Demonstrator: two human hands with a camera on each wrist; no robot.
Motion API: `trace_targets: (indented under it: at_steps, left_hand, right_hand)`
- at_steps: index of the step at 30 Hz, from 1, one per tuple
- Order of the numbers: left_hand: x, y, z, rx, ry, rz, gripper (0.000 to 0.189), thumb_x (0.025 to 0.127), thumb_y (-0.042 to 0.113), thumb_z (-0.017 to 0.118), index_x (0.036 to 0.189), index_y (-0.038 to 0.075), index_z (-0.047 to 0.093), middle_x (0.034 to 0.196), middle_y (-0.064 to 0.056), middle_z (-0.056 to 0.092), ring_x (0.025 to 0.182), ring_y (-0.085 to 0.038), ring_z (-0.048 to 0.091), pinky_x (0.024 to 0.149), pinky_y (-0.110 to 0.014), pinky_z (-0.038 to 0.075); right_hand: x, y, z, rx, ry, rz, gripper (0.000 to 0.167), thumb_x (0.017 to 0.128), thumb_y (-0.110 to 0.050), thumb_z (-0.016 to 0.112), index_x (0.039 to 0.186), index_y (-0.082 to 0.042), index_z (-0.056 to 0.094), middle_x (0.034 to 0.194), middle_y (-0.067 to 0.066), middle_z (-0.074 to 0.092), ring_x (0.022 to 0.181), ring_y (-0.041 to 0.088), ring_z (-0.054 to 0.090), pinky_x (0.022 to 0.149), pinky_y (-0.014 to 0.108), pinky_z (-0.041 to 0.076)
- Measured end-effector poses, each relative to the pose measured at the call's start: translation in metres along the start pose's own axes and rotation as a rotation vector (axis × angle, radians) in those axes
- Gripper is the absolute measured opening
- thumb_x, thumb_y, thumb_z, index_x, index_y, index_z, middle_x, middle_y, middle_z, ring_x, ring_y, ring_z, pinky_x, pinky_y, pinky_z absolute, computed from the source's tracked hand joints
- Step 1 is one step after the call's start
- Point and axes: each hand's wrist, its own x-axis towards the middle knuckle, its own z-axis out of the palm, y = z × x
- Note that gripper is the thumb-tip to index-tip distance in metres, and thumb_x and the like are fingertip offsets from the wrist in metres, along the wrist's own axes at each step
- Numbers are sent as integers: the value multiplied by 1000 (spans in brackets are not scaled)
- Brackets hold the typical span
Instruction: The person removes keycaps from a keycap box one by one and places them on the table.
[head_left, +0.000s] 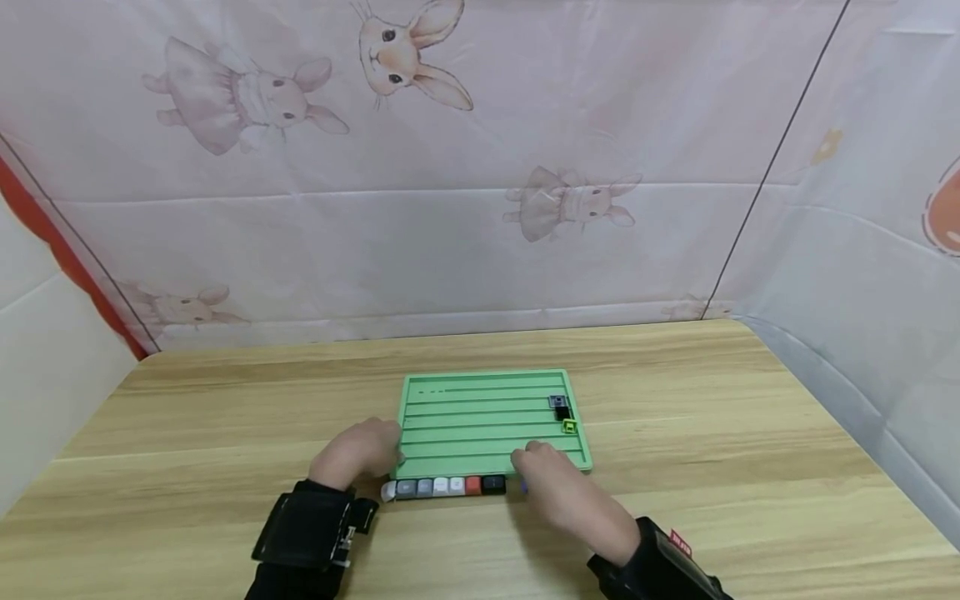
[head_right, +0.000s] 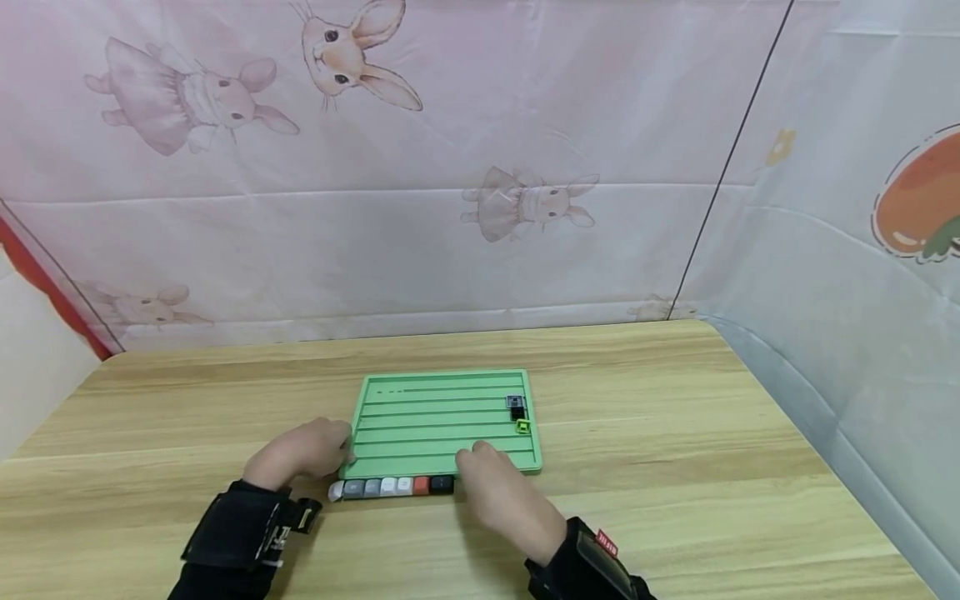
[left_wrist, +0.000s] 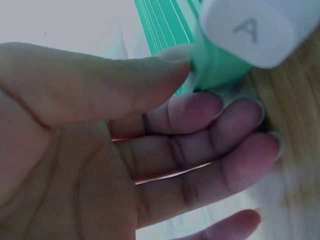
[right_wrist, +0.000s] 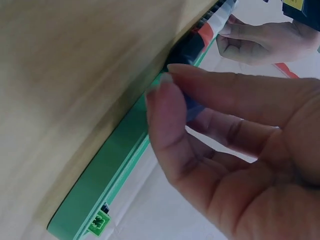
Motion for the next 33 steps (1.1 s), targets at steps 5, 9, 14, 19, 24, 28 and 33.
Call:
trace_targets:
  at_steps: [5,9,14,19,24,28,33]
  left_hand:
    - [0,0,1,3,2,-1,15,90,5,54,75,2,53,61,-4,38,54,-16,37,51,-27,30]
    - [0,1,1,6,2,-3,16,90,5,54,74,2,53,61,-3,37,53,-16,36,50,-27,30]
    - [0,1,0,3,2,-2,16,90,5,54,74,2,53,61,-3,37,53,-16,36,50,-27,30]
    - [0,1,0,2,-2,-4,16,90,5,54,74,2,53,61,-3,37,54,-16,36,50,-27,30]
    - [1,1,0,4,-3,-6,17,90,5,54,74,2,53,61,-3,36,53,-15,35,50,-26,29]
    - [0,2,0,-1,-3,-8,16,90,5,54,74,2,53,61,-3,36,53,-15,34,50,-26,29]
    - [0,1,0,-4,-1,-3,16,90,5,54,75,2,53,61,-3,35,53,-15,34,51,-26,29]
  right_hand:
    - [-2,4,3,-14,17,-73,15,69,13,64,77,1,62,68,3,53,61,11,47,52,20,40]
    - [-3,5,4,-37,18,-125,16,69,15,60,74,0,61,66,2,53,60,8,43,51,20,38]
    - [-4,6,3,-54,6,-140,16,70,15,60,75,0,62,67,1,54,60,7,43,51,20,38]
    - [-3,7,3,-65,-10,-124,16,70,14,62,76,0,63,67,2,54,59,8,43,50,20,37]
    - [-3,6,3,-80,-23,-110,15,69,13,64,78,0,63,69,2,53,59,9,41,49,21,36]
    - [-4,5,1,-111,-12,-83,16,69,9,67,81,-1,63,71,3,54,60,9,45,50,20,37]
    - [-5,3,-1,-142,17,-58,15,69,5,68,81,-3,63,69,2,54,58,10,44,48,21,36]
